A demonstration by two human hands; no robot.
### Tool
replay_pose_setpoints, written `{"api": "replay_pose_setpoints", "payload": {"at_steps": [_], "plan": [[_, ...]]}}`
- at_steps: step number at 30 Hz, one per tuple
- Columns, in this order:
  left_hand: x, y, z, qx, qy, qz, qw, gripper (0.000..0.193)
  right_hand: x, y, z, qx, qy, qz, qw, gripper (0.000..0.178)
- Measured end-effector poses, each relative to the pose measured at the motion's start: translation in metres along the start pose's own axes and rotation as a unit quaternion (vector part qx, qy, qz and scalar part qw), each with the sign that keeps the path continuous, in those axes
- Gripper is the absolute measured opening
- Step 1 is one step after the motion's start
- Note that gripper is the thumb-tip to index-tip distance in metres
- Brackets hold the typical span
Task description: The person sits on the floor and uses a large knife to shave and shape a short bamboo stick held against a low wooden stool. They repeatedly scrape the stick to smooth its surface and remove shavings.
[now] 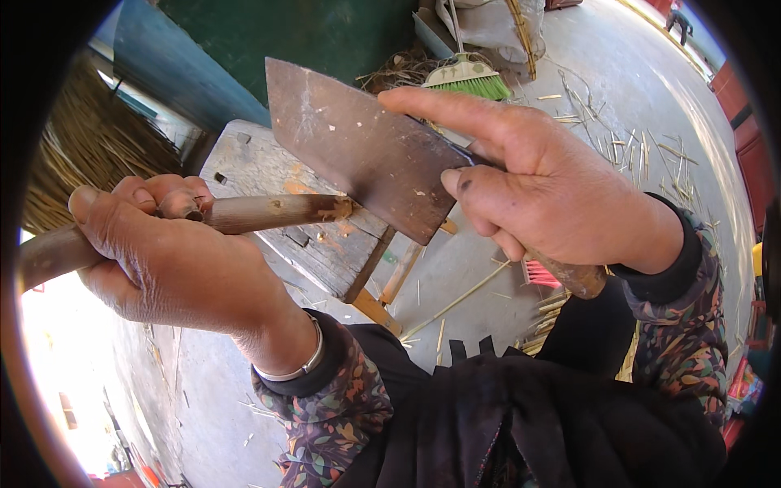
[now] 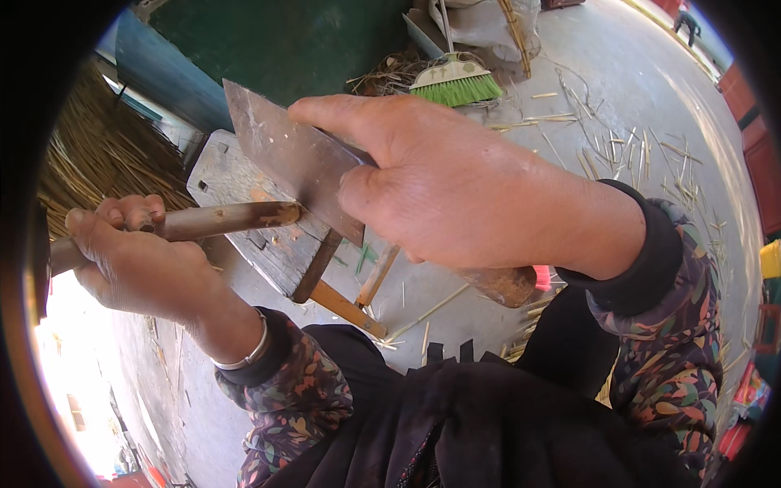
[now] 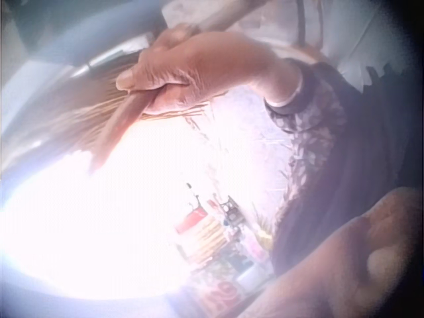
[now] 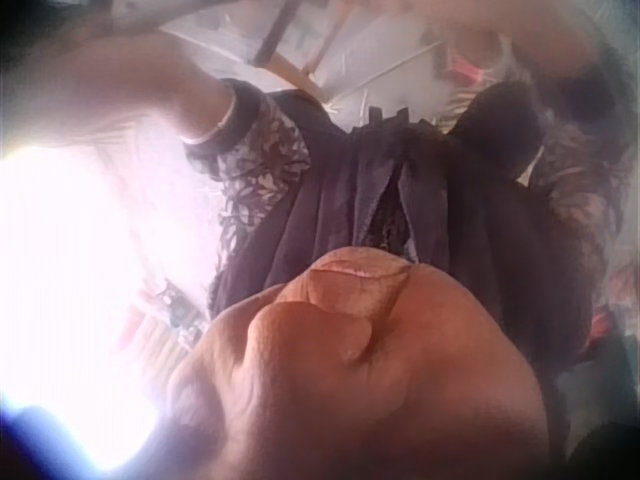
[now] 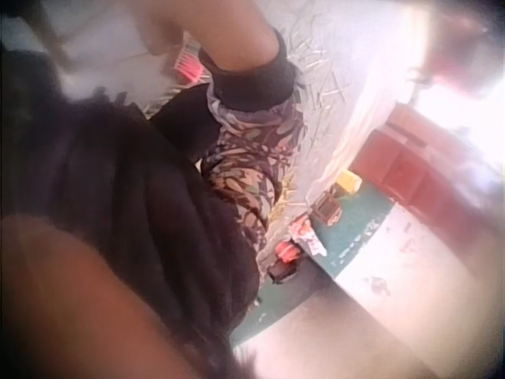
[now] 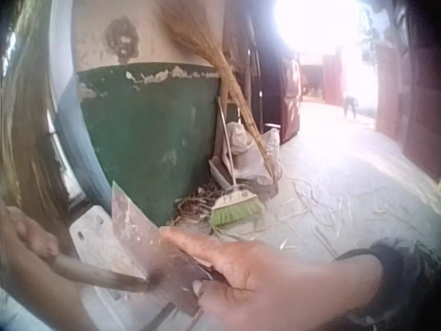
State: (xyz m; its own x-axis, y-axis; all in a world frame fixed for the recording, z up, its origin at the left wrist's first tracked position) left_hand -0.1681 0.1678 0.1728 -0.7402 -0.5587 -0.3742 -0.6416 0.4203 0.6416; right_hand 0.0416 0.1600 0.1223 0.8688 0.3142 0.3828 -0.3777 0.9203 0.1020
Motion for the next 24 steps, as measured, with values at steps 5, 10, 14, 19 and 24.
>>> {"api": "replay_pose_setpoints", "payload": {"at_steps": [5, 10, 14, 19, 24], "plan": [[0.002, 0.006, 0.010, 0.015, -0.014, 0.005, 1.000, 0.016, 0.001, -0.012, -0.011, 0.034, 0.003, -0.025, 0.999, 0.056], [0.002, 0.006, 0.013, 0.017, -0.022, 0.011, 1.000, 0.014, 0.011, -0.017, 0.003, 0.096, -0.023, -0.063, 0.993, 0.055], [0.003, 0.002, 0.003, -0.006, -0.007, 0.004, 1.000, 0.014, 0.016, -0.010, 0.015, 0.125, -0.021, -0.086, 0.988, 0.054], [0.000, 0.000, 0.005, 0.001, -0.003, 0.013, 1.000, 0.015, 0.003, 0.000, 0.013, 0.051, -0.015, -0.034, 0.998, 0.053], [0.006, 0.005, 0.006, -0.002, -0.002, 0.004, 1.000, 0.017, 0.016, 0.006, 0.018, 0.180, -0.191, -0.040, 0.964, 0.034]]}}
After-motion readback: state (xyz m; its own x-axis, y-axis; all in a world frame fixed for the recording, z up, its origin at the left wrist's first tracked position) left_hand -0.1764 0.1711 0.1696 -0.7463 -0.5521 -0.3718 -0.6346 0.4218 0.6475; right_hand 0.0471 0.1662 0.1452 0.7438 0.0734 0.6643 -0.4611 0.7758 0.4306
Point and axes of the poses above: each hand's wrist, its own y-axis towards the middle knuckle, its own x-axis out of the back of the hand, z = x × y, the point moved 7 cm from there along y, towards the middle knuckle, and after that the axes turned 5 degrees about x, right-handed, at the moved point
